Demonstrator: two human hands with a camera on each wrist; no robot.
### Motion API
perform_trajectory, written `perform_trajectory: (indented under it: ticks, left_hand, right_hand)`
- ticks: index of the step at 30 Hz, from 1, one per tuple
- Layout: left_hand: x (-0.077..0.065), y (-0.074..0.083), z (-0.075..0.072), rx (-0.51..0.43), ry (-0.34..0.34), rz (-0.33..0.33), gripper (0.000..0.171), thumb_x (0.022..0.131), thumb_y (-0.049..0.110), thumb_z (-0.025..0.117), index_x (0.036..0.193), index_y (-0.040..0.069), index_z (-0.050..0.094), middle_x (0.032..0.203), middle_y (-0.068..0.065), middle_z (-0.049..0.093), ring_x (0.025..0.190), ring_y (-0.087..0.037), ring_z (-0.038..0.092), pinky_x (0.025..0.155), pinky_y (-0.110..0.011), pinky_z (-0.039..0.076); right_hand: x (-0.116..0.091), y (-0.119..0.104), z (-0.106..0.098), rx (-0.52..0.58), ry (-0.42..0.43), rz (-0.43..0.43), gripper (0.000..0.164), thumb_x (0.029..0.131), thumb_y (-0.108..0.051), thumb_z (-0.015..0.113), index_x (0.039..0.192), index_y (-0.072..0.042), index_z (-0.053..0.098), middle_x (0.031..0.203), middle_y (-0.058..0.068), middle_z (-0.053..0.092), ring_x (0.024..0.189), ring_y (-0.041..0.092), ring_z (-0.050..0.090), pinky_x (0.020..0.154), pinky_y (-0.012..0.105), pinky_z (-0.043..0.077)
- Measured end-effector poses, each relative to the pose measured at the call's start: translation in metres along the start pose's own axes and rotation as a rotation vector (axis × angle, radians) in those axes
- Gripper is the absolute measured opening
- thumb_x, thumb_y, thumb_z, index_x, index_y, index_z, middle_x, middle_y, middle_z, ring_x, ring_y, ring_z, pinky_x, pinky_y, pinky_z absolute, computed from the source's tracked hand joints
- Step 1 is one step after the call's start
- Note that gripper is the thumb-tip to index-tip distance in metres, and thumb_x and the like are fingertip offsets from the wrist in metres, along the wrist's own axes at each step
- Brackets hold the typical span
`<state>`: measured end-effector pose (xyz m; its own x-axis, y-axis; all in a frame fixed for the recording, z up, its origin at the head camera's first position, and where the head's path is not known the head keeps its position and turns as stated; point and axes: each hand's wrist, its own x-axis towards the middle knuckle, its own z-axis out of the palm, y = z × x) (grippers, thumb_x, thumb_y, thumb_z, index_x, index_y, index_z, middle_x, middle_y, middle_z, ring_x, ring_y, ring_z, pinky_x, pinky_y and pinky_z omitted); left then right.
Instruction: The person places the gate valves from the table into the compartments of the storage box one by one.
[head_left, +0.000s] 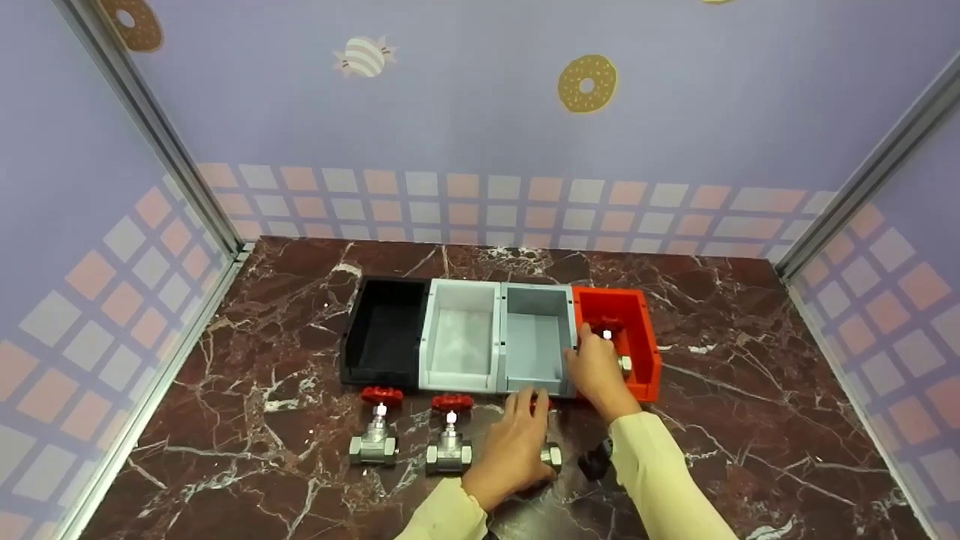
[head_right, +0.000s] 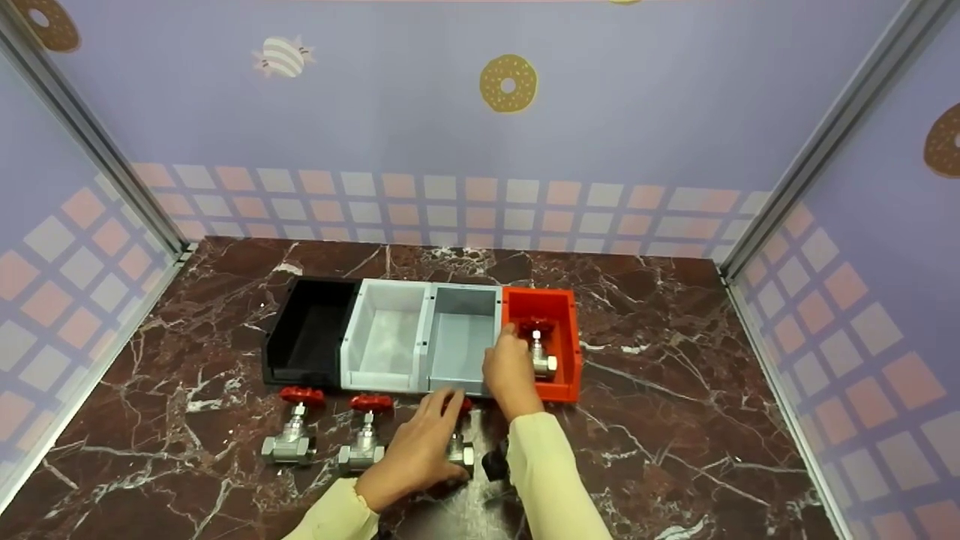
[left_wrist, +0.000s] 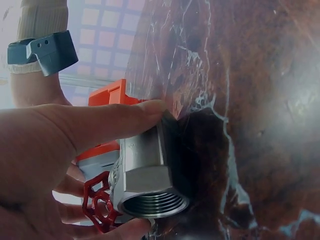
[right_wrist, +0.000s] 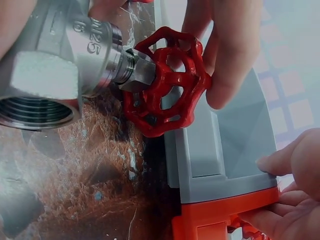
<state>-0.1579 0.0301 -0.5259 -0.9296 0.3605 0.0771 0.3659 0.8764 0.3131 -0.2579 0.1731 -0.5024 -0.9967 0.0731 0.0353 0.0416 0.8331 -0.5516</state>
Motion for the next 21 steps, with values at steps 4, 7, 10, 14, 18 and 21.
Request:
perform_trajectory:
  ticks: [4,7,10,14,18,21]
  left_hand:
    - [-0.0008,0.0006,0.0023,-0.003,-0.007,-0.010,0.116,0.048,0.033,0.095,0.145,0.005,0.037,0.140,-0.014,0.043,0.128,-0.033,0.045,0.071,-0.039,0.057]
    - [-0.0011,0.0009,0.0034,-0.009,-0.015,-0.018,0.117,0.048,0.031,0.096,0.146,0.005,0.036,0.141,-0.015,0.042,0.129,-0.035,0.045,0.071,-0.041,0.058]
    - [-0.0013,0.0008,0.0040,-0.016,-0.014,-0.018,0.116,0.048,0.028,0.096,0.145,0.005,0.036,0.141,-0.015,0.042,0.130,-0.037,0.044,0.070,-0.042,0.058]
    - [-0.0018,0.0006,0.0045,-0.013,-0.004,-0.011,0.116,0.048,0.024,0.095,0.145,0.005,0.036,0.141,-0.015,0.042,0.130,-0.038,0.044,0.068,-0.041,0.057]
    - [-0.0016,0.0008,0.0049,-0.013,-0.010,-0.012,0.117,0.047,0.023,0.095,0.146,0.005,0.035,0.142,-0.015,0.041,0.130,-0.037,0.043,0.068,-0.040,0.057]
    - [-0.0018,0.0014,0.0053,-0.002,-0.016,-0.016,0.119,0.046,0.022,0.095,0.147,0.005,0.034,0.142,-0.015,0.041,0.131,-0.036,0.043,0.069,-0.040,0.057]
  right_hand:
    - [0.0001,-0.0001,-0.0004,0.006,-0.023,0.014,0.058,0.092,-0.014,0.061,0.141,0.008,0.041,0.121,0.033,0.060,0.107,0.040,0.064,0.088,0.050,0.053]
    - [0.0003,0.0000,-0.0006,0.008,-0.026,0.008,0.056,0.092,-0.014,0.062,0.139,0.008,0.043,0.119,0.033,0.061,0.106,0.041,0.064,0.087,0.051,0.053]
    - [0.0009,0.0000,-0.0006,0.008,-0.022,0.001,0.053,0.091,-0.014,0.063,0.136,0.008,0.046,0.115,0.032,0.063,0.104,0.041,0.064,0.085,0.051,0.053]
    - [0.0014,0.0004,-0.0008,0.009,-0.031,0.006,0.058,0.090,-0.013,0.064,0.139,0.009,0.043,0.118,0.033,0.062,0.106,0.041,0.064,0.087,0.051,0.053]
    - [0.0013,0.0003,-0.0016,0.007,-0.051,0.013,0.063,0.089,-0.012,0.064,0.142,0.011,0.037,0.124,0.034,0.058,0.111,0.041,0.061,0.091,0.051,0.051]
    - [0.0015,0.0007,-0.0025,0.010,-0.068,0.016,0.066,0.089,-0.012,0.064,0.143,0.011,0.035,0.127,0.035,0.056,0.113,0.042,0.059,0.093,0.051,0.050]
